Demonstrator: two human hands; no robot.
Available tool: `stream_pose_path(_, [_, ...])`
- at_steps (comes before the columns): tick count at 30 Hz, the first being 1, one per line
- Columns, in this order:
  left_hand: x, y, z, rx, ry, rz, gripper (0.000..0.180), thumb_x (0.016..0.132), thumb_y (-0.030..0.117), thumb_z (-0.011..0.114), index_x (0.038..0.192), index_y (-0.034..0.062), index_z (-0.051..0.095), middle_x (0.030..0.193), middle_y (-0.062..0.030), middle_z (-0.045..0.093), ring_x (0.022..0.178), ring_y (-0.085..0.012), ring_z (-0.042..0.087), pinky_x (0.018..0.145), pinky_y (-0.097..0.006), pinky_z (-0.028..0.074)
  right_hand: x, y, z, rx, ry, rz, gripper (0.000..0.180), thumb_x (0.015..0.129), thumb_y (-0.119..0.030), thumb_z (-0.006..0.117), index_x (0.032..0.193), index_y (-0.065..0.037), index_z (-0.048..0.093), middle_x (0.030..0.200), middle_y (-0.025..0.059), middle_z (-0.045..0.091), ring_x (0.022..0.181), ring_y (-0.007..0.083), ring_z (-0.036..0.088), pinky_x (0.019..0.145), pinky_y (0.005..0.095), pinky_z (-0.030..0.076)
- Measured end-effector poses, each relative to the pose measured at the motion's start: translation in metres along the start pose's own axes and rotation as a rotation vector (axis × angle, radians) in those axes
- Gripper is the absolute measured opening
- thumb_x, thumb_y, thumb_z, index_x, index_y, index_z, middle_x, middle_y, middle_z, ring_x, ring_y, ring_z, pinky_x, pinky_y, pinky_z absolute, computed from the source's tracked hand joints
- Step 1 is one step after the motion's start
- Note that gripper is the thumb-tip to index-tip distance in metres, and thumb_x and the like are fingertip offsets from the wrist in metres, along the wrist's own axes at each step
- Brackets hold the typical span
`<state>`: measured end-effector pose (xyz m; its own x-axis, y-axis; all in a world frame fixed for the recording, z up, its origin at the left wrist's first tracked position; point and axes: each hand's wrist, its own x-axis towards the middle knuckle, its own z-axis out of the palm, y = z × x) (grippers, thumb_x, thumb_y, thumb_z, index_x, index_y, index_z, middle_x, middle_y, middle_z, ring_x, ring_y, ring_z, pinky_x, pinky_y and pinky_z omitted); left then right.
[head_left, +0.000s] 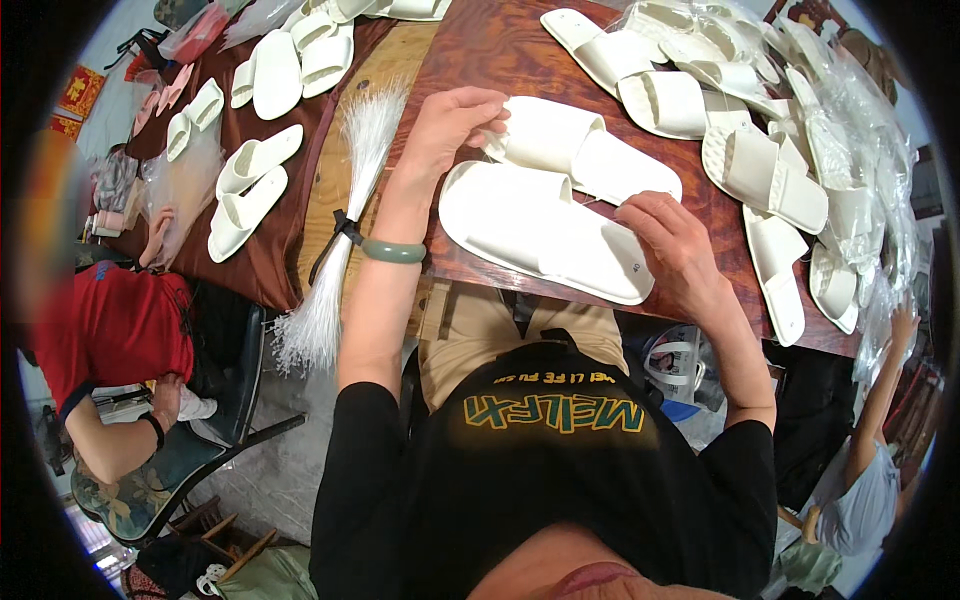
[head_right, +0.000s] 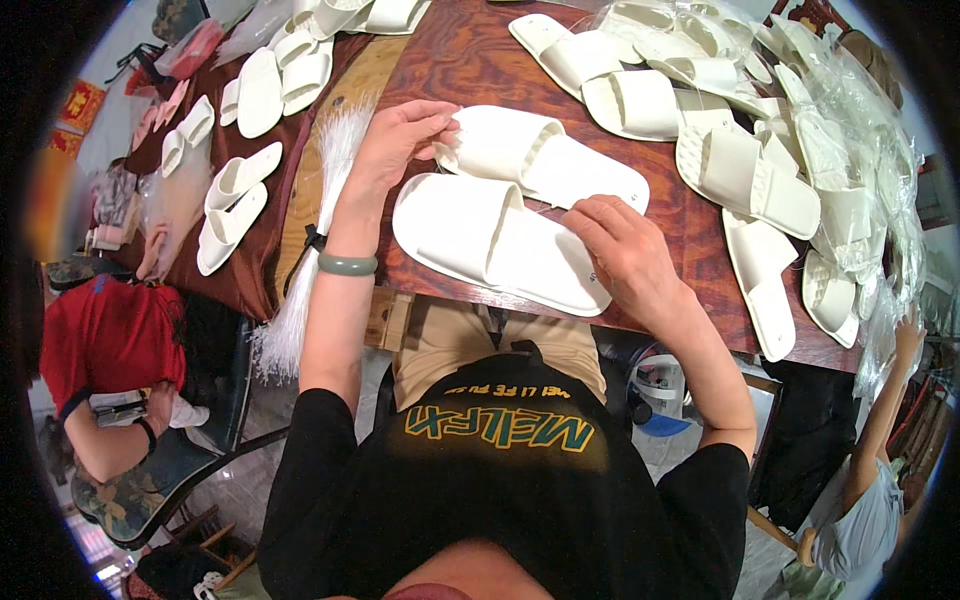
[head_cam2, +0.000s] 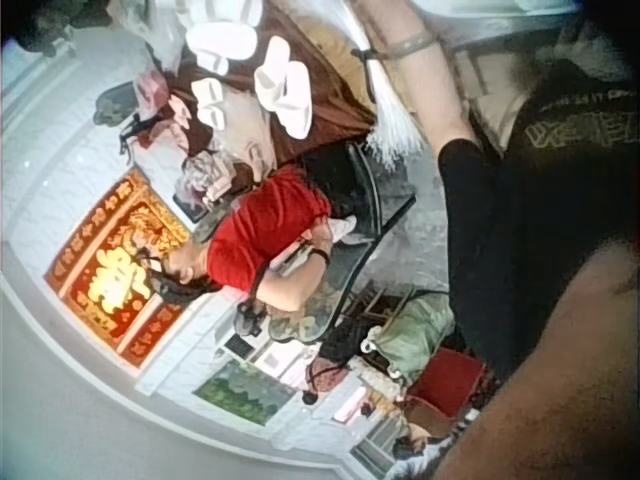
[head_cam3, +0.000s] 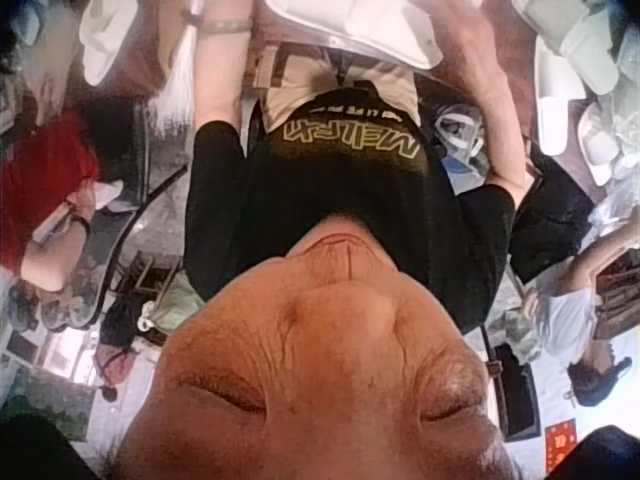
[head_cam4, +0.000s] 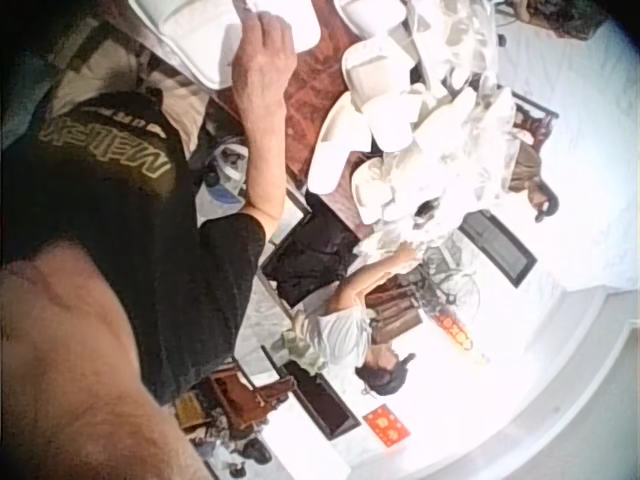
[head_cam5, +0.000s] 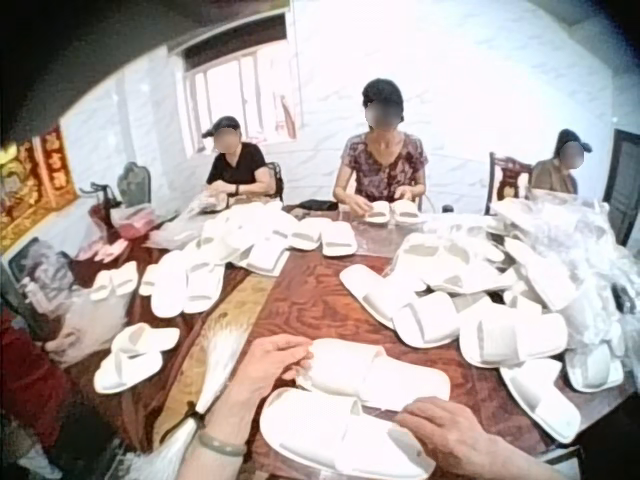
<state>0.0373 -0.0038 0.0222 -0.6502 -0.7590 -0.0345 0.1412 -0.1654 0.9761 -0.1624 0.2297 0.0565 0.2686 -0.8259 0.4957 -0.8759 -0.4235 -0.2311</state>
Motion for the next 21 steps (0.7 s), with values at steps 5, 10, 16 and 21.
stream_pose_path(5, [0.014, -0.007, 0.007, 0.245, 0.011, -0.07, 0.021, 0.084, 0.01, 0.06, 0.1, -0.0043, 0.061, 0.083, -0.0085, 0.063, 0.067, -0.0095, 0.056, 0.05, -0.02, 0.041, 0.008, 0.029, 0.011, 0.302, -0.142, 0.077, 0.02, 0.073, 0.002, 0.061, 0.092, -0.002, 0.059, 0.088, 0.0124, 0.059, 0.084, 0.0298, 0.058, 0.072, 0.0366, 0.048])
stream_pose_path(10, [0.023, -0.017, 0.019, 0.36, 0.076, -0.028, 0.015, 0.088, 0.017, 0.057, 0.093, 0.003, 0.06, 0.079, 0.0006, 0.06, 0.063, -0.0053, 0.05, 0.051, -0.019, 0.04, 0.035, 0.056, 0.014, 0.419, -0.317, 0.028, 0.011, 0.077, -0.004, 0.061, 0.087, 0.0, 0.06, 0.083, 0.0132, 0.061, 0.081, 0.0308, 0.058, 0.071, 0.0366, 0.047])
stream_pose_path(16, [0.035, -0.023, 0.018, 0.416, -0.027, 0.147, 0.021, 0.089, 0.022, 0.056, 0.096, 0.0027, 0.059, 0.083, -0.0016, 0.06, 0.067, -0.0081, 0.053, 0.058, -0.024, 0.043, 0.063, 0.077, 0.037, 0.48, -0.261, -0.063, 0.01, 0.077, -0.002, 0.06, 0.087, 0.0, 0.061, 0.083, 0.0123, 0.062, 0.08, 0.0281, 0.06, 0.07, 0.0348, 0.048])
stream_pose_path(21, [0.031, -0.016, 0.018, 0.729, 0.088, 0.276, 0.02, 0.089, 0.022, 0.053, 0.095, 0.0033, 0.057, 0.08, -0.007, 0.062, 0.07, -0.0161, 0.058, 0.065, -0.03, 0.046, 0.069, 0.089, 0.058, 0.489, -0.118, -0.041, 0.017, 0.072, 0.002, 0.062, 0.088, 0.0, 0.065, 0.082, 0.0155, 0.064, 0.076, 0.028, 0.063, 0.07, 0.0333, 0.05])
